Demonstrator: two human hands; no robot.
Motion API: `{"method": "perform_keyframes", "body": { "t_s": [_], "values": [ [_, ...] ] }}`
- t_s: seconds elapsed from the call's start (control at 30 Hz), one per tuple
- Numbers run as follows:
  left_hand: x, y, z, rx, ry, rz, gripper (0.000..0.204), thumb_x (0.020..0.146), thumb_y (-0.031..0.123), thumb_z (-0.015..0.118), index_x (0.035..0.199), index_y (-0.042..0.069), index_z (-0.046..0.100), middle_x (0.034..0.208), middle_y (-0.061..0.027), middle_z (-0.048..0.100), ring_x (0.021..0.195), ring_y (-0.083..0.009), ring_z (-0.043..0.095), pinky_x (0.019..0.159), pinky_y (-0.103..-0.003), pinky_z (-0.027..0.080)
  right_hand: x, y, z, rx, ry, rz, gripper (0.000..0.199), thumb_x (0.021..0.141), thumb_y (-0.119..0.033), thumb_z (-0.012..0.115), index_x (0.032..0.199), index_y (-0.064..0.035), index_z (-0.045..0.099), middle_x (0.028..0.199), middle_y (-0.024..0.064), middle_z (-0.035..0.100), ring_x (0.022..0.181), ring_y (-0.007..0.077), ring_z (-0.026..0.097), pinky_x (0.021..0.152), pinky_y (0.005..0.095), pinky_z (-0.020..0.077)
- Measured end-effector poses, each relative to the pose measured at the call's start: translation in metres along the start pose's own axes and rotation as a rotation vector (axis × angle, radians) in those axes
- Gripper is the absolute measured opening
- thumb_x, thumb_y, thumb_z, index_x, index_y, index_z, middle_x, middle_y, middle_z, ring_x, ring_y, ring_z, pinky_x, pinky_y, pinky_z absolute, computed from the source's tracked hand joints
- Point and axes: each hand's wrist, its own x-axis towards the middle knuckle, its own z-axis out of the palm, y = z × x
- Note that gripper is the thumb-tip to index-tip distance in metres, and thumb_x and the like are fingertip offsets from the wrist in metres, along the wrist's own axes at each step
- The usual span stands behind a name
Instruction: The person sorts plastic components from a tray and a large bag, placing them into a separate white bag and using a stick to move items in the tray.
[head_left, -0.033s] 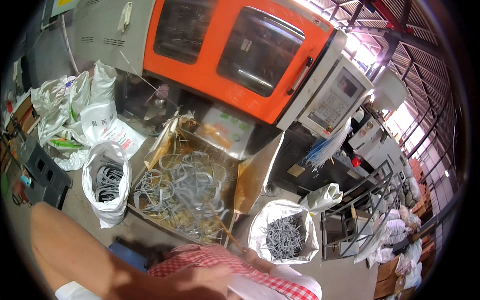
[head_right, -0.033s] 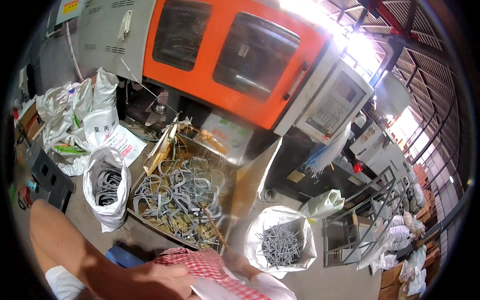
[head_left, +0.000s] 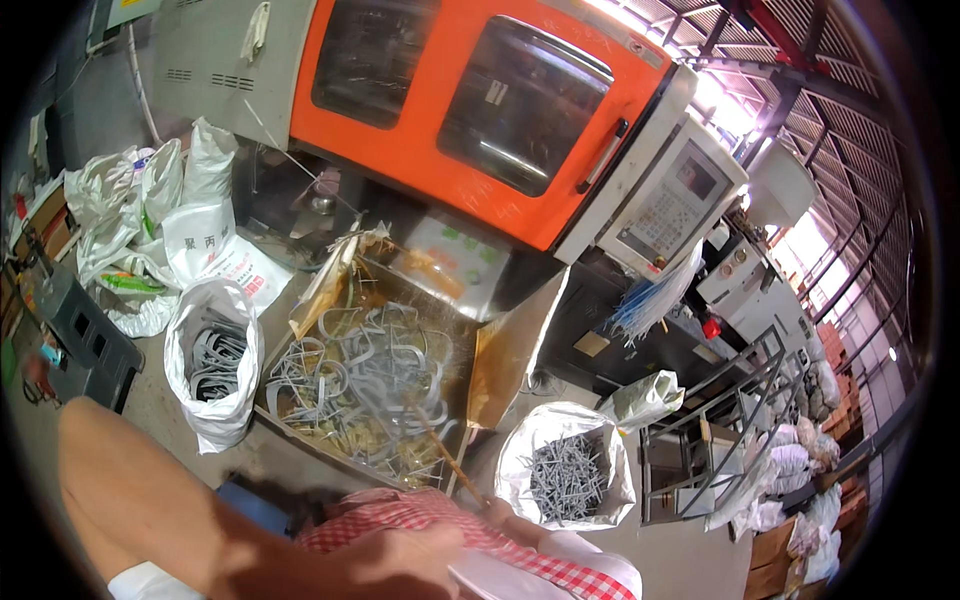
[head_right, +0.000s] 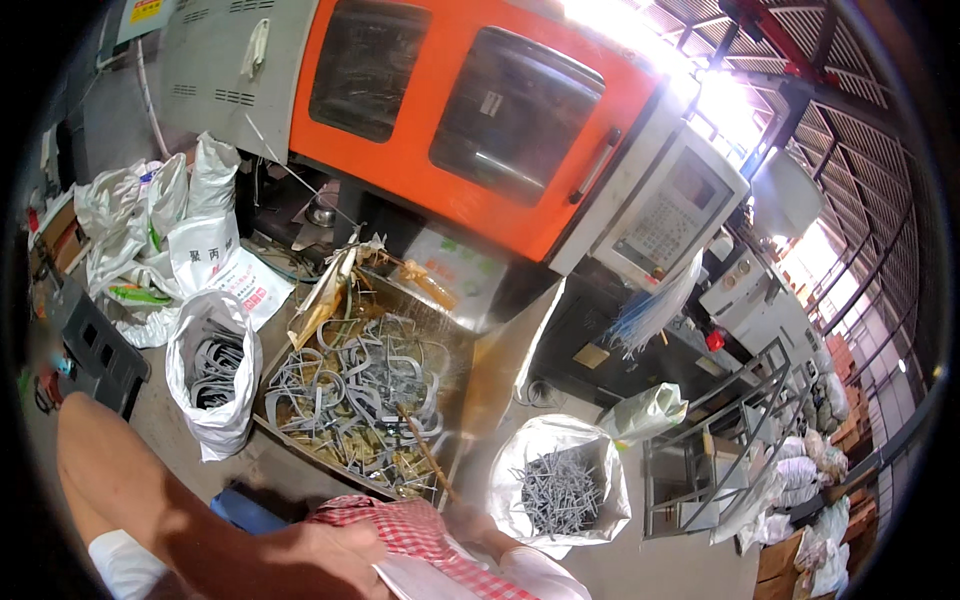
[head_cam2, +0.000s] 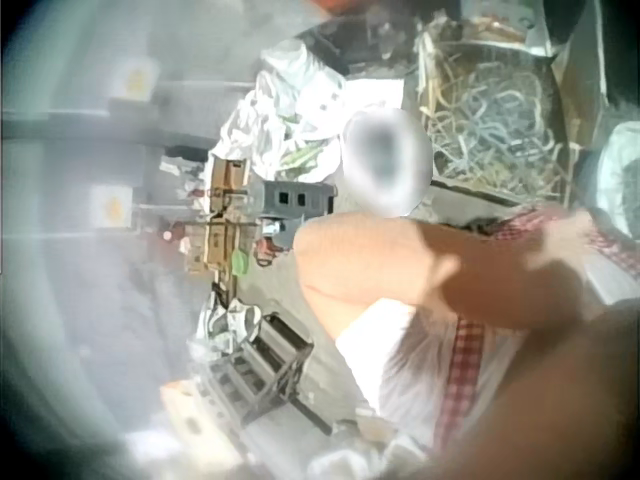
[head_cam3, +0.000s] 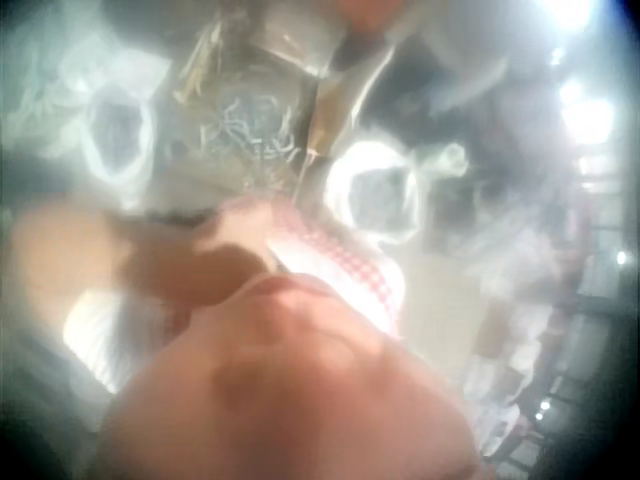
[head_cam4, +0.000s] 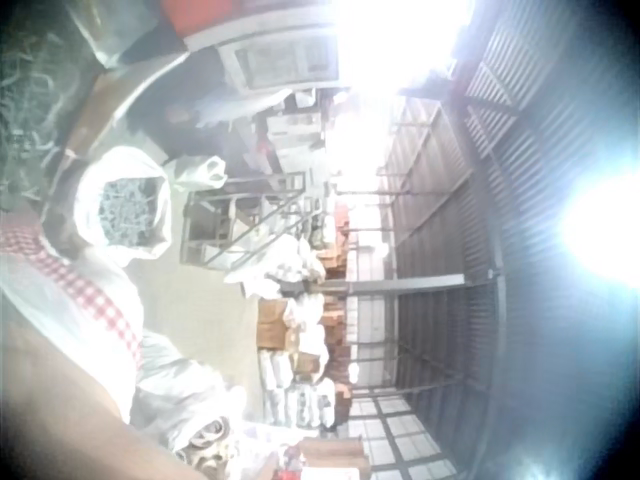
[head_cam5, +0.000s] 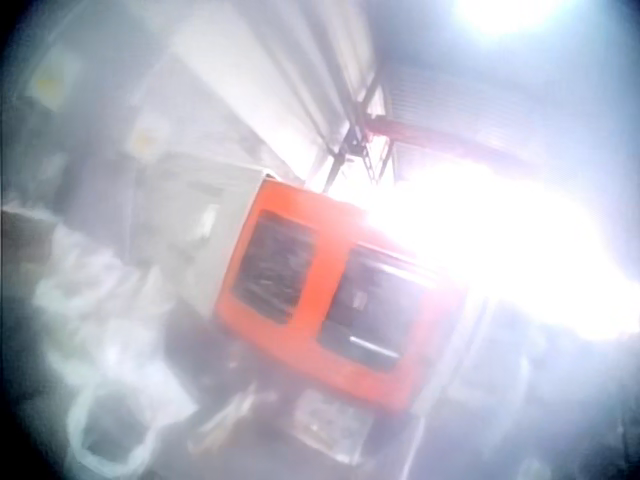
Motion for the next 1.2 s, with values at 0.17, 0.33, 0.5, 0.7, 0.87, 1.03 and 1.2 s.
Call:
{"method": "perform_keyframes", "body": {
  "t_s": [0.17, 0.33, 0.5, 0.7, 0.87, 1.03, 1.2],
  "values": [
    [0.003, 0.008, 0.005, 0.058, 0.009, -0.072, 0.02, 0.084, 0.021, 0.059, 0.087, 0.001, 0.062, 0.092, -0.0143, 0.059, 0.078, -0.031, 0.055, 0.07, -0.039, 0.045, -0.019, -0.049, -0.022, -0.158, -0.012, -0.094, 0.048, 0.076, -0.025, 0.064, 0.118, -0.0064, 0.052, 0.094, 0.0179, 0.063, 0.081, 0.0304, 0.061, 0.072, 0.0367, 0.0473],
    [0.012, -0.001, -0.003, 0.076, -0.028, -0.082, 0.02, 0.085, 0.021, 0.058, 0.088, 0.001, 0.061, 0.093, -0.0143, 0.059, 0.08, -0.0307, 0.055, 0.071, -0.038, 0.044, -0.021, -0.032, -0.015, -0.039, 0.009, -0.034, 0.045, 0.076, -0.024, 0.064, 0.116, -0.0063, 0.052, 0.093, 0.0175, 0.063, 0.08, 0.0296, 0.061, 0.072, 0.0364, 0.0471],
    [0.011, 0.014, 0.001, 0.156, 0.011, -0.169, 0.021, 0.085, 0.021, 0.058, 0.089, 0.001, 0.061, 0.094, -0.0143, 0.058, 0.081, -0.0304, 0.055, 0.072, -0.038, 0.044, 0.006, -0.042, 0.005, 0.049, -0.009, -0.084, 0.043, 0.076, -0.023, 0.063, 0.114, -0.0062, 0.053, 0.092, 0.0171, 0.062, 0.08, 0.0289, 0.061, 0.071, 0.0362, 0.047],
    [0.019, 0.002, -0.009, 0.145, -0.027, -0.159, 0.021, 0.085, 0.021, 0.057, 0.09, 0.001, 0.06, 0.095, -0.0142, 0.058, 0.082, -0.03, 0.054, 0.073, -0.037, 0.043, -0.001, -0.014, 0.006, 0.139, 0.027, 0.025, 0.04, 0.076, -0.023, 0.062, 0.111, -0.006, 0.053, 0.091, 0.0166, 0.062, 0.08, 0.0281, 0.06, 0.07, 0.036, 0.0468],
    [0.015, 0.011, -0.006, 0.168, -0.013, -0.225, 0.021, 0.085, 0.021, 0.057, 0.091, 0.001, 0.06, 0.096, -0.0142, 0.057, 0.083, -0.0296, 0.054, 0.074, -0.037, 0.043, 0.005, -0.014, 0.011, 0.172, 0.023, 0.02, 0.037, 0.076, -0.022, 0.061, 0.109, -0.0059, 0.054, 0.09, 0.0162, 0.062, 0.08, 0.0273, 0.06, 0.069, 0.0357, 0.0467],
    [0.017, 0.013, -0.006, 0.185, -0.01, -0.281, 0.022, 0.085, 0.022, 0.056, 0.093, 0.001, 0.059, 0.097, -0.0142, 0.057, 0.085, -0.0293, 0.053, 0.075, -0.037, 0.043, 0.014, -0.014, 0.016, 0.202, 0.011, 0.016, 0.035, 0.076, -0.021, 0.061, 0.107, -0.0058, 0.054, 0.089, 0.0158, 0.062, 0.079, 0.0266, 0.06, 0.069, 0.0355, 0.0466],
    [0.022, 0.012, -0.008, 0.18, -0.032, -0.287, 0.022, 0.086, 0.022, 0.056, 0.094, 0.001, 0.058, 0.098, -0.0142, 0.056, 0.086, -0.0289, 0.053, 0.076, -0.036, 0.042, 0.01, -0.004, 0.009, 0.224, 0.03, 0.046, 0.032, 0.076, -0.021, 0.06, 0.105, -0.0057, 0.055, 0.088, 0.0154, 0.062, 0.079, 0.0259, 0.06, 0.068, 0.0353, 0.0464]
  ]
}}
